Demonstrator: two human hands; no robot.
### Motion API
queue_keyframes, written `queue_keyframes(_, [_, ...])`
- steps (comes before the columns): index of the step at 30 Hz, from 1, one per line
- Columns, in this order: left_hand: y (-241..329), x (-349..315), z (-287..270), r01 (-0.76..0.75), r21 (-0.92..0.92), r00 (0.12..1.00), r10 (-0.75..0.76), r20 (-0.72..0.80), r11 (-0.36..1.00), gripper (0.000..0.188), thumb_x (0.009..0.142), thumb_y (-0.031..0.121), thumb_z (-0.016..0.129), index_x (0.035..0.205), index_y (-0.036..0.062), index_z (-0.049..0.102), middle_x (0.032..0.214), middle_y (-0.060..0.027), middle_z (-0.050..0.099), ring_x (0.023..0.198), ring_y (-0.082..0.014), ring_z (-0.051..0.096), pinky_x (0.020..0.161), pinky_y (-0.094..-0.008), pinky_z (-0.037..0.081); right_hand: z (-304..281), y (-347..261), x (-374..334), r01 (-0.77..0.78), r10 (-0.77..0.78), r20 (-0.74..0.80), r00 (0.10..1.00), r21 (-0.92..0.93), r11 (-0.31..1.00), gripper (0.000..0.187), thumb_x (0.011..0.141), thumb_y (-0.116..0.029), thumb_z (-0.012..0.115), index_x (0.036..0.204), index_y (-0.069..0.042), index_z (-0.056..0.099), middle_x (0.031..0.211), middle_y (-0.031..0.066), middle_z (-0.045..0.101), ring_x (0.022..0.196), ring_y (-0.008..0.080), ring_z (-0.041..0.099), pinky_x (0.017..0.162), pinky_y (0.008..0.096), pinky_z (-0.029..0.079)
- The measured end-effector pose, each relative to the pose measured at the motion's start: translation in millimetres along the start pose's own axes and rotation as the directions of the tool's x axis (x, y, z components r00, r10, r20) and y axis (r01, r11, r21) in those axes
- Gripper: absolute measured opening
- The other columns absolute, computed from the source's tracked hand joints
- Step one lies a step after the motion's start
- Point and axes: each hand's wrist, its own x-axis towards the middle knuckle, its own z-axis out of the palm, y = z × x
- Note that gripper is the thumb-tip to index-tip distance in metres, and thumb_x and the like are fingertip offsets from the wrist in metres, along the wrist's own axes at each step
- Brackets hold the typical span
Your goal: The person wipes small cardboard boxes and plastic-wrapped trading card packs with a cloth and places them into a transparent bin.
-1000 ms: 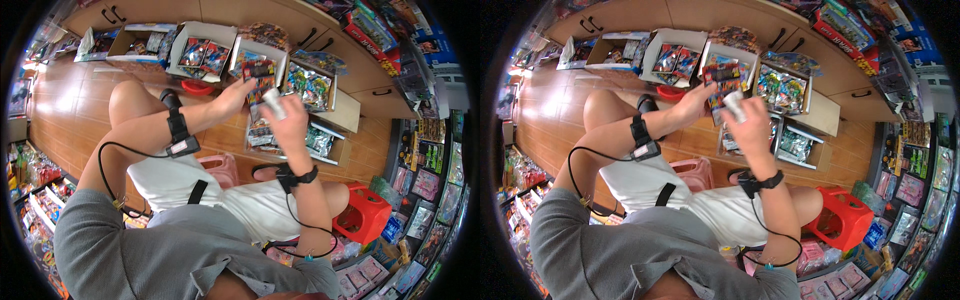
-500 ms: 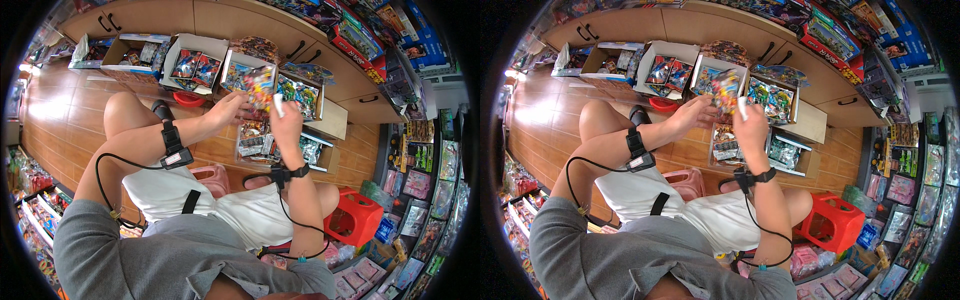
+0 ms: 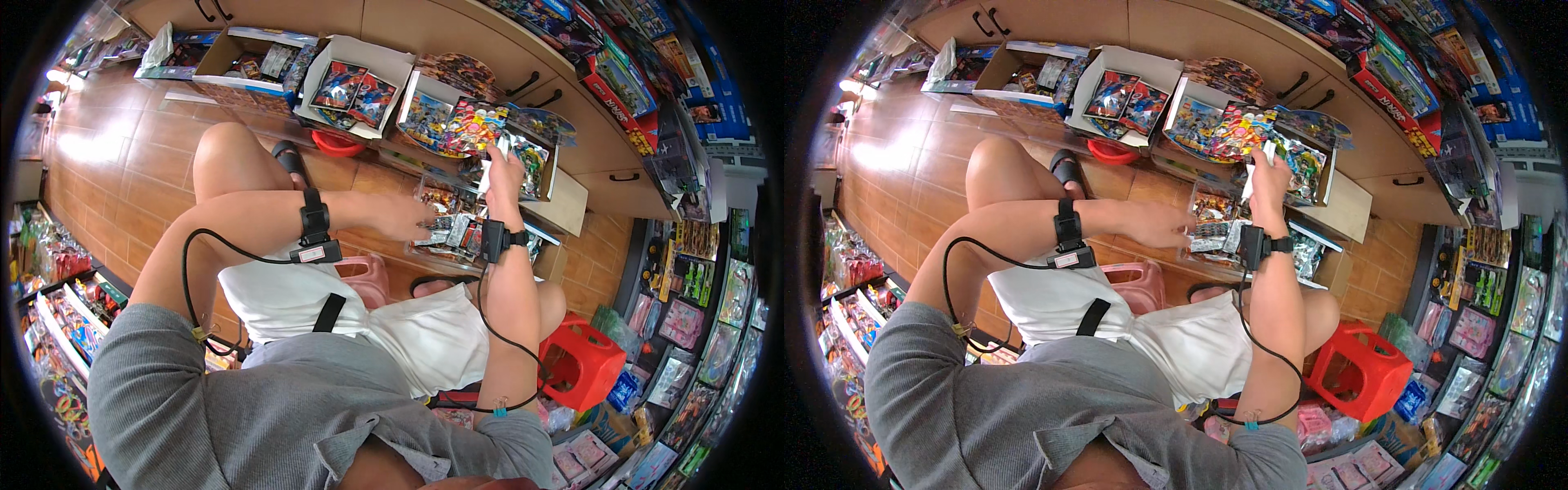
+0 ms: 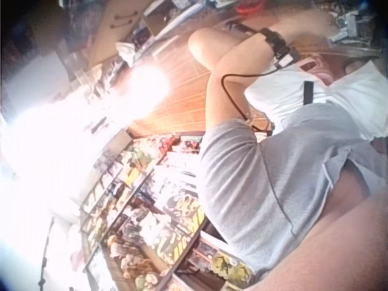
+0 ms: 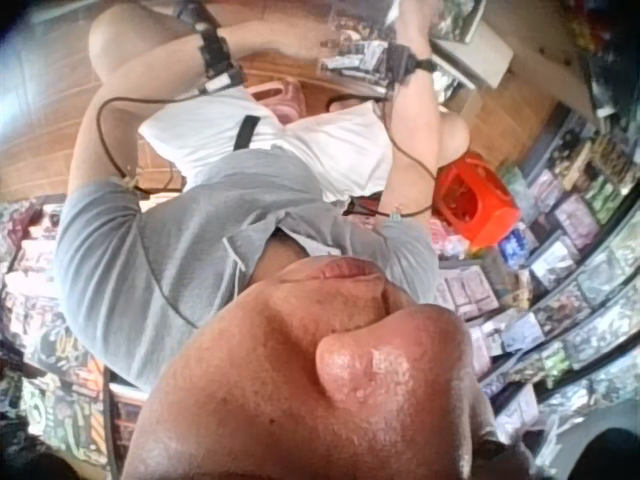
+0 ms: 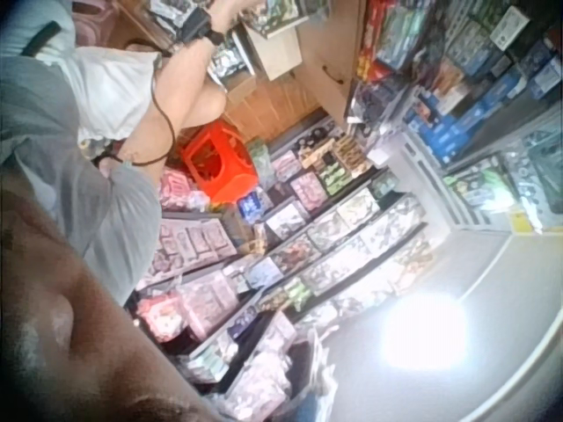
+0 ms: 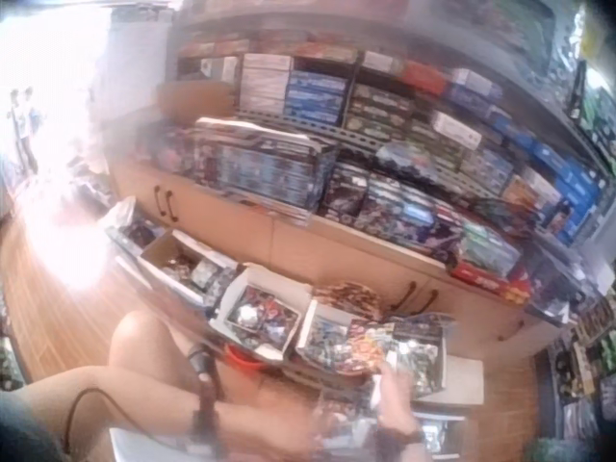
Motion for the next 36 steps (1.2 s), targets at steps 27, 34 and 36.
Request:
queue_keyframes(27, [-14.4, -5.3, 3.9, -0.112, 0.497, 0.957, -0.041, 0.288, 0.861, 0.044, 0.095, 0.043, 0.057, 0.117, 0.0057, 0.063, 0.108, -0.0188, 0.070, 0.100, -0.0386, 0.068, 0.086, -0.0507, 0.053, -17.5, 39.3, -10.5, 0.435, 0.283, 0.797, 0.534, -0.546, 0.716, 0.040, 0.075, -0.026, 0.082, 0.101, 0.002, 0.069, 0.091, 0.0167, 0.073, 0.080, 0.0257, 0.069, 0.077, 0.0367, 0.054])
queue_keyframes(34, [-1.0, -7.9, -1.2, -0.123, 0.503, 0.916, -0.097, 0.389, 0.856, 0.040, 0.095, 0.039, 0.056, 0.116, 0.0063, 0.065, 0.114, -0.0185, 0.069, 0.105, -0.0386, 0.066, 0.089, -0.0499, 0.052, -73.6, 169.2, -23.4, 0.484, 0.438, 0.586, 0.682, -0.810, 0.331, 0.046, 0.077, -0.033, 0.074, 0.107, 0.002, 0.071, 0.105, 0.0245, 0.071, 0.100, 0.0398, 0.068, 0.088, 0.0464, 0.054])
queue_keyframes(36, [-6.1, 4.8, 5.0, -0.114, 0.525, 0.914, -0.119, 0.389, 0.843, 0.040, 0.096, 0.039, 0.056, 0.117, 0.0064, 0.064, 0.115, -0.0188, 0.068, 0.106, -0.0389, 0.066, 0.090, -0.0497, 0.052, -99.9, 191.0, -24.6, 0.454, 0.536, 0.521, 0.664, -0.851, 0.265, 0.047, 0.076, -0.034, 0.073, 0.106, 0.002, 0.071, 0.104, 0.0264, 0.070, 0.098, 0.0409, 0.068, 0.087, 0.0470, 0.054])
